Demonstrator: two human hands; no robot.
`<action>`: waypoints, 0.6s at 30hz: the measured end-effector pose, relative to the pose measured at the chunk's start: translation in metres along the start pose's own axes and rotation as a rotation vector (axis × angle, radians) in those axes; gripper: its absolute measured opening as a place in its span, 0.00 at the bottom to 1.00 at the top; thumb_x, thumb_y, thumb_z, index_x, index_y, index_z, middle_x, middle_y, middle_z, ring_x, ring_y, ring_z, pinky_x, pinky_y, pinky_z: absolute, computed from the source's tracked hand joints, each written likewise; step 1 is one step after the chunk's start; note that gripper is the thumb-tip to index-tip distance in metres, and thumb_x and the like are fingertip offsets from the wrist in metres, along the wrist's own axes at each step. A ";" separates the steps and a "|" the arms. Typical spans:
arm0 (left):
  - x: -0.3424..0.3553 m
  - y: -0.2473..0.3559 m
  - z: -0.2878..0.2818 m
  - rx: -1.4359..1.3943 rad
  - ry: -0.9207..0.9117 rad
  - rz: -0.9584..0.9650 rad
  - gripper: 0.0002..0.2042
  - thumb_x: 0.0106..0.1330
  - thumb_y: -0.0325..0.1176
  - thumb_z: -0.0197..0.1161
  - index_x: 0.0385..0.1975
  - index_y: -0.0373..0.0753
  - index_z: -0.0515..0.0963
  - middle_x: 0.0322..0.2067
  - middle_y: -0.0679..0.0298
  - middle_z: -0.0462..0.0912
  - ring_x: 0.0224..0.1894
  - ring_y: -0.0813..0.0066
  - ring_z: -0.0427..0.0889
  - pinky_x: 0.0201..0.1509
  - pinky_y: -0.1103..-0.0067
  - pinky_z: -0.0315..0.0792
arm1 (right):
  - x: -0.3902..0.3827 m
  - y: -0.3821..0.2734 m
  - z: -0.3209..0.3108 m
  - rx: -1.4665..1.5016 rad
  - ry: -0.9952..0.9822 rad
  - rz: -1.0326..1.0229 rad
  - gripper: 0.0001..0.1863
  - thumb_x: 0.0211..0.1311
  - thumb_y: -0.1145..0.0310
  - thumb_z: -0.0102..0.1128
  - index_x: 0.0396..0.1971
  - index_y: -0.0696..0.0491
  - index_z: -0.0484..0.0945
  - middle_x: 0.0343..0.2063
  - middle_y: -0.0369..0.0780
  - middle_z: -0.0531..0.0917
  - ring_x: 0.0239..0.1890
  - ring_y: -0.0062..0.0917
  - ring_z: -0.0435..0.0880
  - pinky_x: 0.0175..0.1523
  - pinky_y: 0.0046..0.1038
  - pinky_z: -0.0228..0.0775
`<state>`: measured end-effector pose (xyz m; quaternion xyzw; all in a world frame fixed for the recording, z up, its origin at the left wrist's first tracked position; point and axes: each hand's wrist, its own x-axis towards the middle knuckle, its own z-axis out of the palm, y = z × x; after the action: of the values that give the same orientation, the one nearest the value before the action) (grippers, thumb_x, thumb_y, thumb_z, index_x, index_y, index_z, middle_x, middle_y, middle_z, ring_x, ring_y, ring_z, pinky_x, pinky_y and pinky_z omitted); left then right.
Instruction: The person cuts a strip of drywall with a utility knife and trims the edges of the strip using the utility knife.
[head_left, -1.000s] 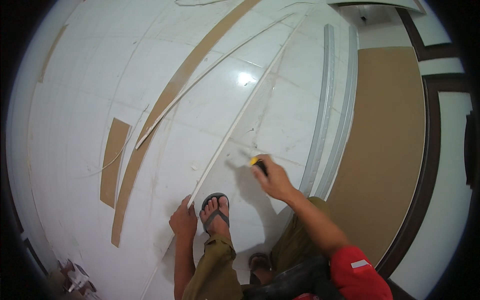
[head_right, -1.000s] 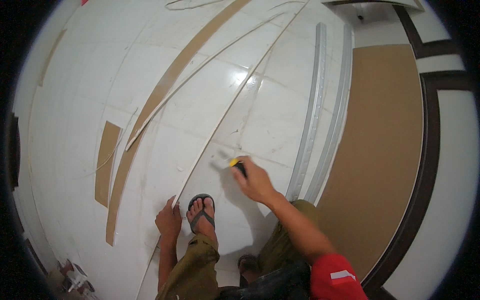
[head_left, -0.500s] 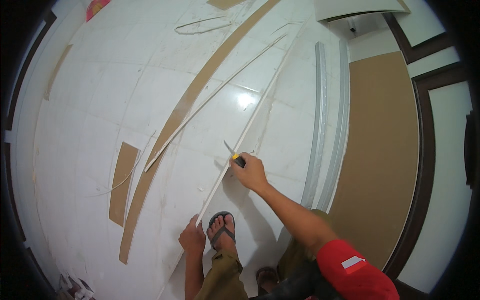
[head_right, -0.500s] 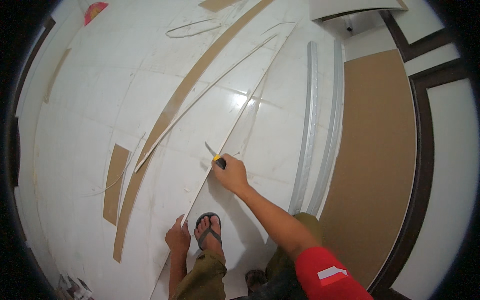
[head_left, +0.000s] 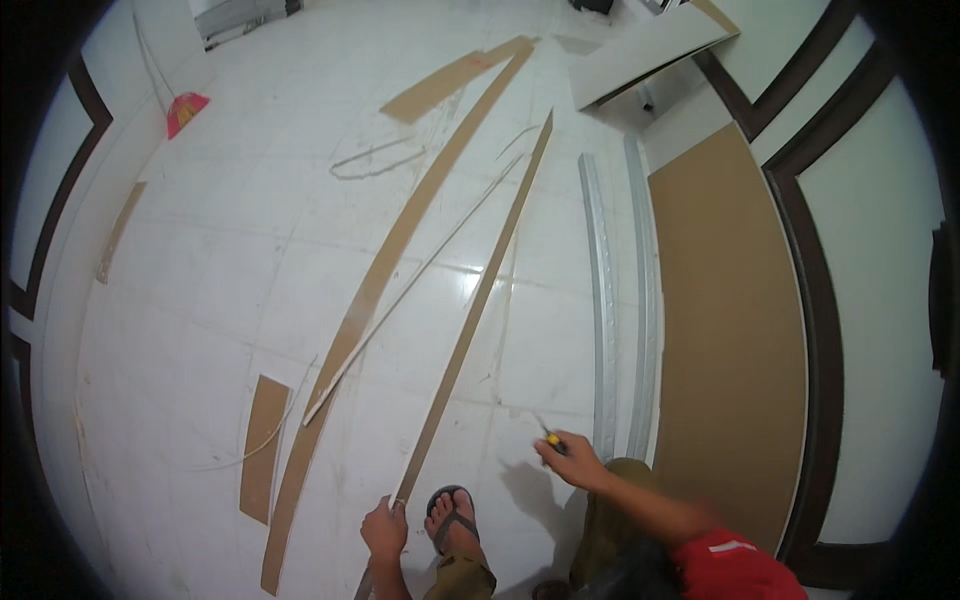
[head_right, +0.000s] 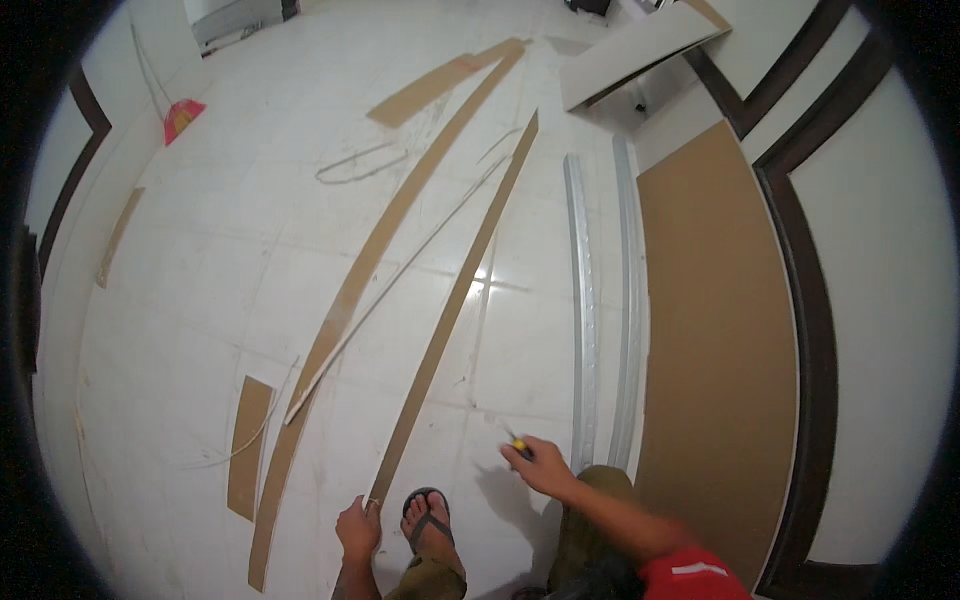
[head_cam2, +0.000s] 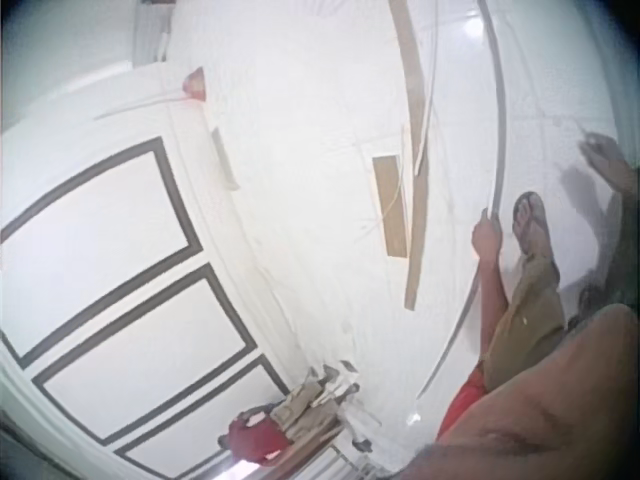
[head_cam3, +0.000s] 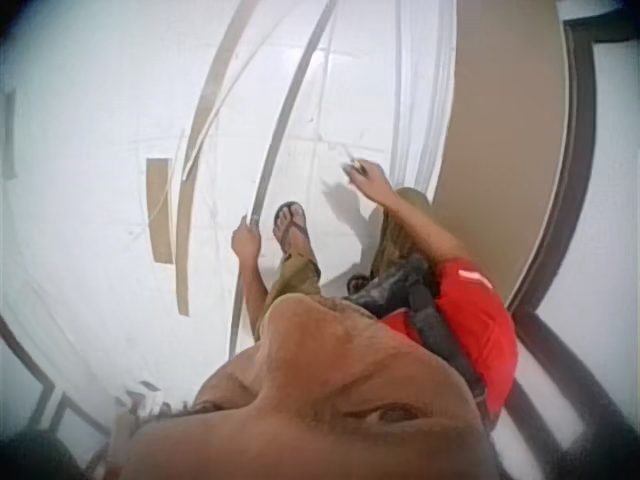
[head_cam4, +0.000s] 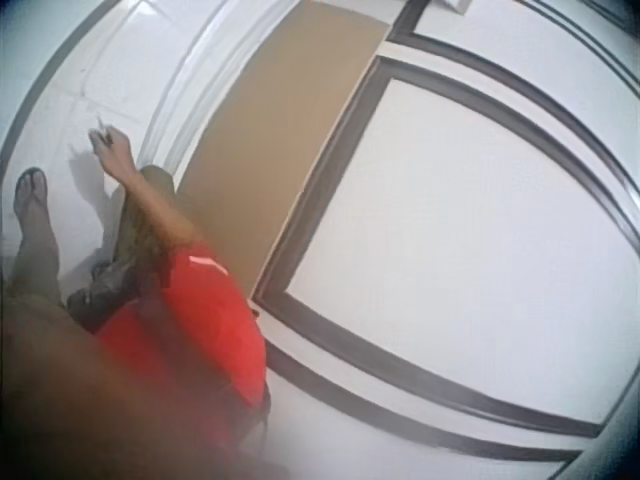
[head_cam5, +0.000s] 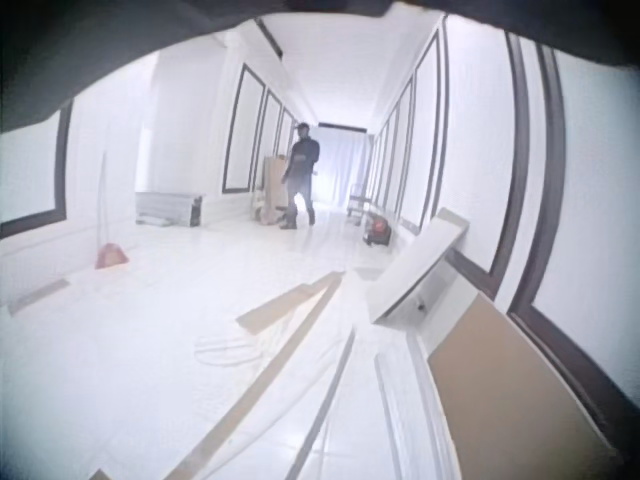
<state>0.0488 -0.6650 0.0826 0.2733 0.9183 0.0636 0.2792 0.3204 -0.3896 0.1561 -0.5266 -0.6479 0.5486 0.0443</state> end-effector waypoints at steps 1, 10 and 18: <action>0.005 -0.007 -0.003 0.012 -0.040 -0.009 0.16 0.71 0.49 0.67 0.45 0.44 0.85 0.31 0.47 0.89 0.38 0.41 0.89 0.45 0.50 0.80 | -0.018 0.011 -0.013 0.072 0.035 0.092 0.19 0.75 0.54 0.68 0.33 0.56 0.81 0.21 0.35 0.81 0.25 0.20 0.82 0.32 0.32 0.75; 0.054 -0.058 0.014 -0.161 0.123 0.096 0.22 0.57 0.46 0.79 0.40 0.32 0.87 0.36 0.45 0.90 0.42 0.43 0.90 0.47 0.57 0.82 | -0.129 0.073 -0.063 0.663 0.244 0.169 0.08 0.77 0.68 0.63 0.39 0.57 0.76 0.26 0.39 0.82 0.23 0.23 0.79 0.29 0.30 0.76; -0.032 -0.057 -0.005 -0.208 0.092 0.116 0.18 0.62 0.49 0.72 0.34 0.38 0.88 0.29 0.47 0.88 0.35 0.40 0.88 0.44 0.56 0.82 | -0.112 0.076 -0.052 0.603 0.203 0.075 0.08 0.77 0.69 0.63 0.40 0.58 0.77 0.26 0.39 0.82 0.22 0.23 0.80 0.28 0.29 0.77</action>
<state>0.0418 -0.7300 0.0870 0.2925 0.9012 0.1869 0.2594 0.4510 -0.4488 0.1772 -0.5654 -0.4286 0.6617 0.2422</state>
